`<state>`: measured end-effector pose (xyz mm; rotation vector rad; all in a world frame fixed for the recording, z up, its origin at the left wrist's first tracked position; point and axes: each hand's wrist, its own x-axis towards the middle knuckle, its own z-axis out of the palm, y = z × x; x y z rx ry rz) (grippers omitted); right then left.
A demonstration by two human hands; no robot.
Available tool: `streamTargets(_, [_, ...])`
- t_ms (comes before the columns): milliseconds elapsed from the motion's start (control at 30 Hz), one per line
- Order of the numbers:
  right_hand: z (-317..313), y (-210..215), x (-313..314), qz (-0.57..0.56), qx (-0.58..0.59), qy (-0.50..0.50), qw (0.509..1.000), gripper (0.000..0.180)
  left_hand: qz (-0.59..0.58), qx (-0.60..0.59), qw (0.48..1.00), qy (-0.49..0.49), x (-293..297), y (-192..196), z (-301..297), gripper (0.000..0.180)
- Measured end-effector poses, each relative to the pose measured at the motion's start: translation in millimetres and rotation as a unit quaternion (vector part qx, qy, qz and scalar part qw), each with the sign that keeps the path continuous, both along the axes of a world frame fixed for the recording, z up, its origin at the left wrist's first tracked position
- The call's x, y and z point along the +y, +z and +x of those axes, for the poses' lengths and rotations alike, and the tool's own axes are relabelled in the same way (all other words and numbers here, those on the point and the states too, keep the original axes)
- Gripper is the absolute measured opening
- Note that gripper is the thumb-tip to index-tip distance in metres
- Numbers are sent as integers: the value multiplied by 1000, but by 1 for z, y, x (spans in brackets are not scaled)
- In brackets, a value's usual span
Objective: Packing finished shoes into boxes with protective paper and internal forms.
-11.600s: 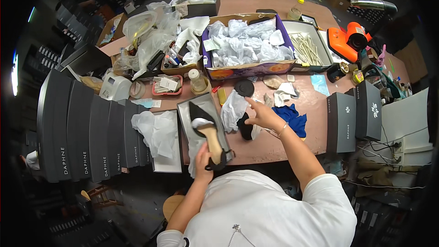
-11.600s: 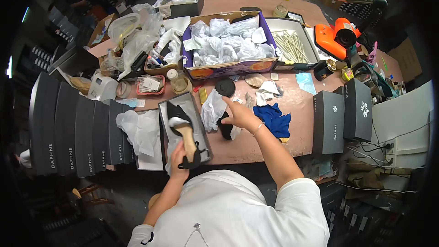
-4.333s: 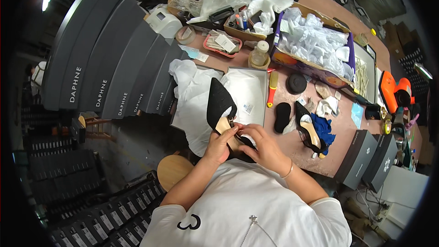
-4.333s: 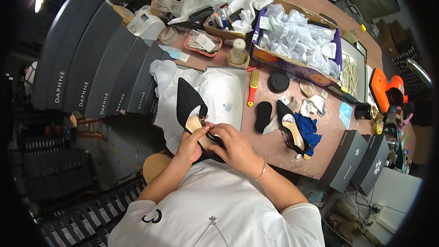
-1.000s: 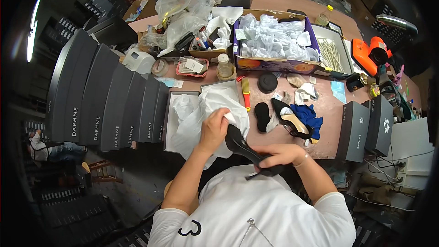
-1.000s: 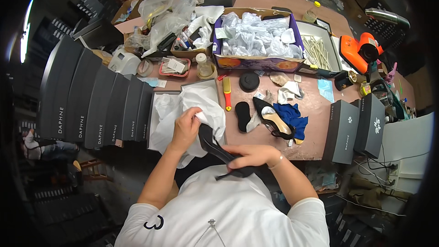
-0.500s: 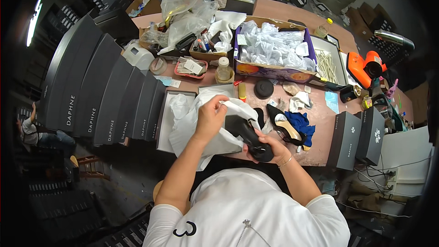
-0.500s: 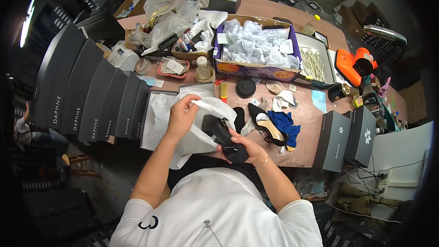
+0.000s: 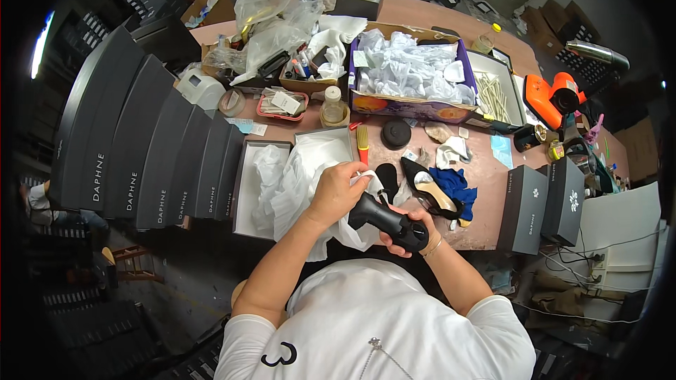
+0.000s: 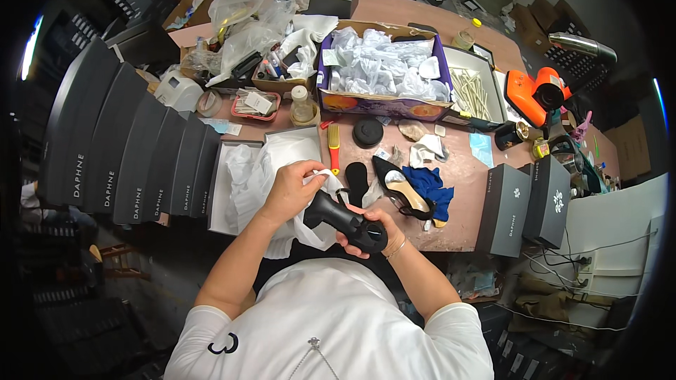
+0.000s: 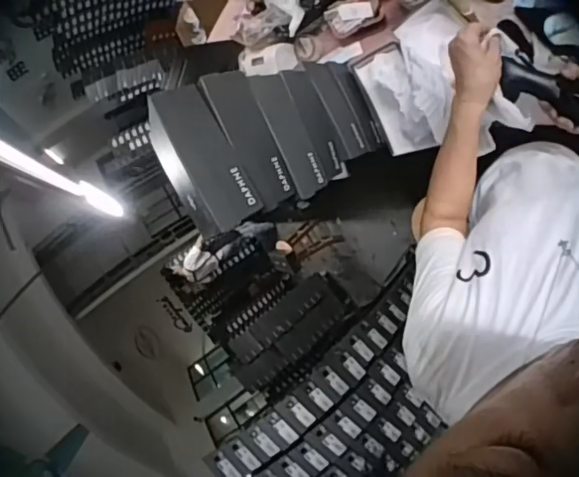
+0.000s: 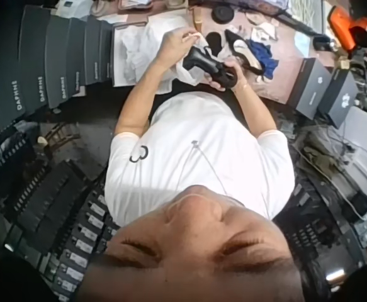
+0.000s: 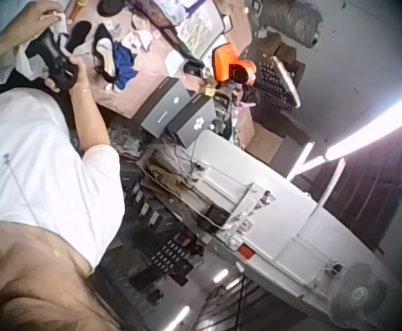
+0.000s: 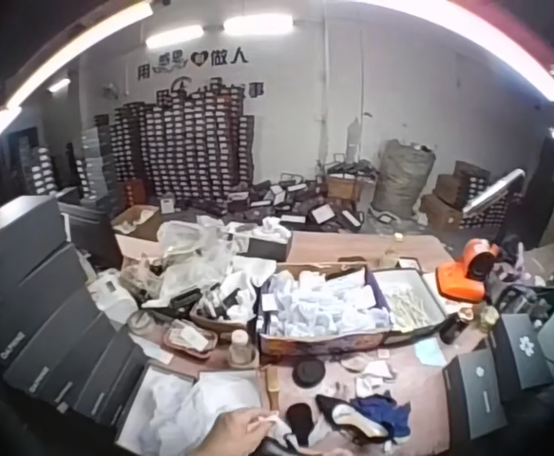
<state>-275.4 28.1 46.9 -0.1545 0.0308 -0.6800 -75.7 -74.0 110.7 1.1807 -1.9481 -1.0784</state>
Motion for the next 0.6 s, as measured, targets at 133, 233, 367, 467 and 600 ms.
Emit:
streamTargets(133, [-5,13,-7,-76,123,37,989,67,-18,12,1000,-9,8,5,2,19])
streamTargets(233, [3,48,-20,-272,459,101,839,71,-81,6,996,-44,29,23,7,19])
streamTargets(367, [12,53,-13,-363,574,-51,732,56,-203,-25,978,-52,51,14,25,27])
streamTargets(467, [9,50,-4,-49,413,-168,894,53,-252,37,967,-15,66,8,31,32])
streamTargets(600, [52,30,8,-301,638,-235,668,56,-290,99,952,1,68,11,2,35])
